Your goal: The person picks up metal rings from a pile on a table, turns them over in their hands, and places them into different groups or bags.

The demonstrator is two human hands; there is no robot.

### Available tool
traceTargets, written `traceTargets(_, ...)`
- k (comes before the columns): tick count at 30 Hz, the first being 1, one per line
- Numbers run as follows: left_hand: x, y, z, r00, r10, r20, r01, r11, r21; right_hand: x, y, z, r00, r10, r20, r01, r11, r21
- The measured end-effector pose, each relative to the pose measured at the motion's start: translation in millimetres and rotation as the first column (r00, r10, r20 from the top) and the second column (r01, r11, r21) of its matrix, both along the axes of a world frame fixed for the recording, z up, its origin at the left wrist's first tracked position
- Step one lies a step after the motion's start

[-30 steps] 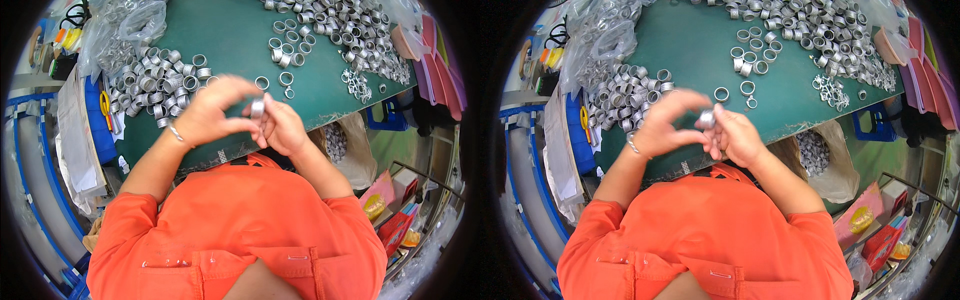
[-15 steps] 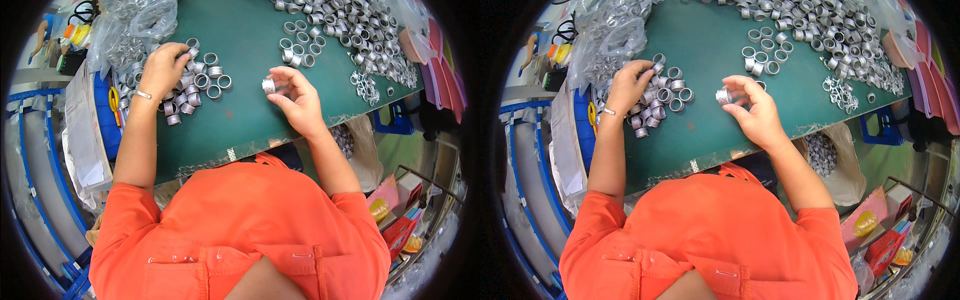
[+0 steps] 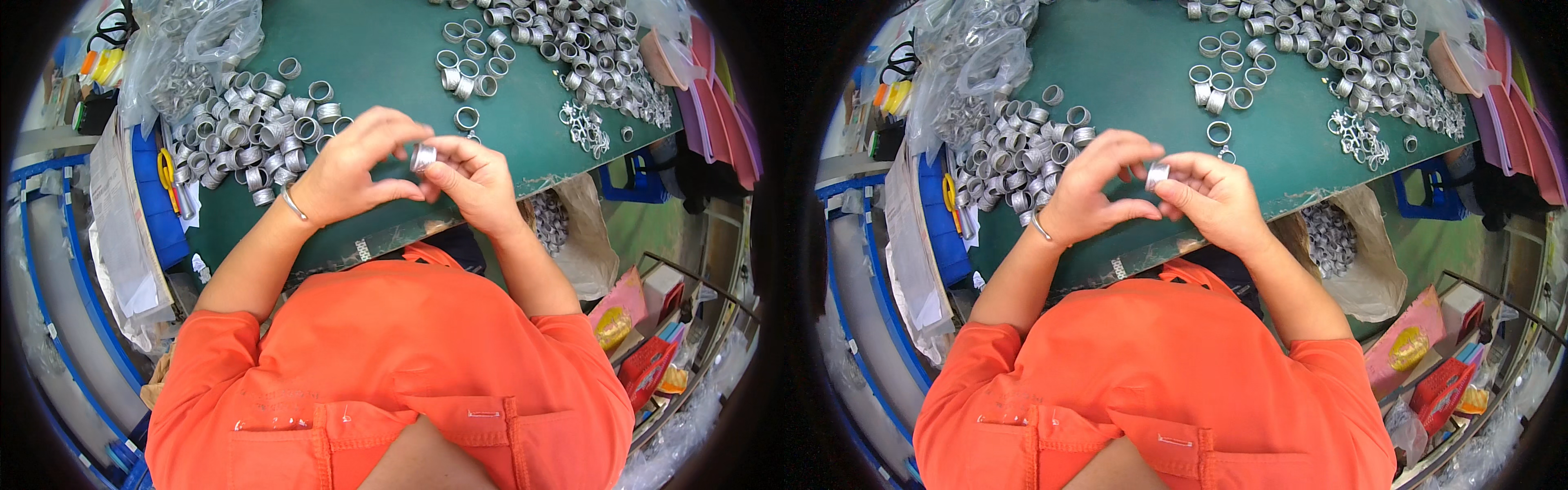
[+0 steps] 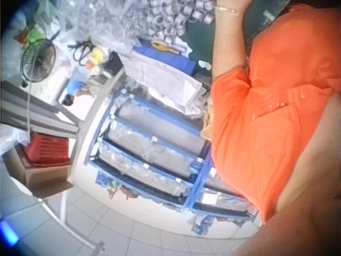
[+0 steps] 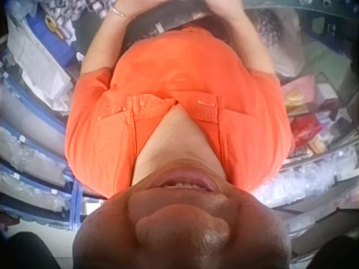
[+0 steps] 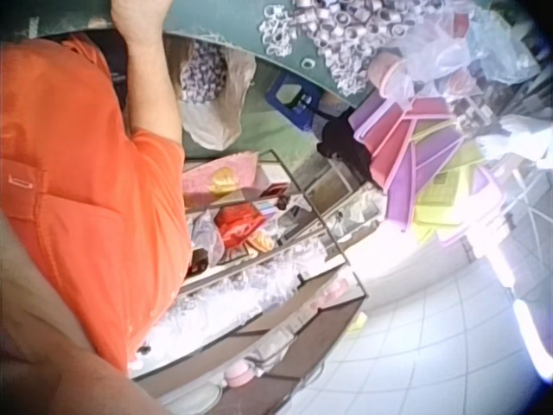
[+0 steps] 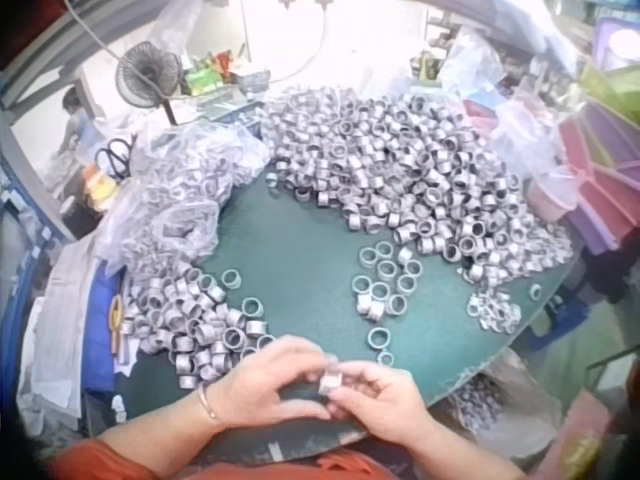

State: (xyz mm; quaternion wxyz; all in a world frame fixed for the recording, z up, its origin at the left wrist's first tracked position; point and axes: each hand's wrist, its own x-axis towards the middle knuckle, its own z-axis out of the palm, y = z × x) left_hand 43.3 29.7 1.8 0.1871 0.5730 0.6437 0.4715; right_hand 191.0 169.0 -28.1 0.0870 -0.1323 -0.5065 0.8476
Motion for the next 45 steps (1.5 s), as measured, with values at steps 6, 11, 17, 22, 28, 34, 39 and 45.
traceTargets(6, -8, -11, 10, 0.956, 0.214, -0.202, -0.209, 0.977, 0.044, -9, 5, -3, 0.960, -0.183, -0.213, 0.273, 0.427, 0.862)
traceTargets(11, -86, -37, 0, 0.631, 0.349, -0.693, -0.511, 0.859, -0.033, -15, 40, -11, 0.922, -0.353, -0.158, 0.171, 0.005, 0.985)
traceTargets(17, -85, -36, -3, 0.644, 0.418, -0.641, -0.519, 0.854, 0.036, -11, 36, -18, 0.945, -0.285, -0.162, 0.328, 0.839, 0.434)
traceTargets(22, -38, 0, 7, 0.785, 0.368, -0.499, -0.301, 0.930, 0.212, -2, 28, -8, 0.965, -0.183, -0.190, 0.161, 0.979, -0.122)
traceTargets(28, 16, 20, -4, 0.975, 0.159, 0.157, -0.159, 0.987, -0.013, 1, 18, -9, 0.933, -0.124, -0.339, 0.098, 0.991, -0.091)
traceTargets(34, 37, 34, -16, 0.933, 0.065, 0.355, -0.064, 0.998, -0.013, 22, 15, -5, 0.900, -0.222, -0.375, 0.349, 0.882, 0.317)
traceTargets(39, 17, 41, -15, 0.988, 0.151, 0.039, -0.147, 0.986, -0.077, 93, 65, 15, 0.936, -0.314, -0.159, 0.315, 0.544, 0.778)
traceTargets(45, -27, 86, -33, 0.900, 0.261, -0.349, -0.281, 0.960, -0.008, 129, 98, 20, 0.919, -0.390, 0.058, 0.015, 0.182, 0.983)
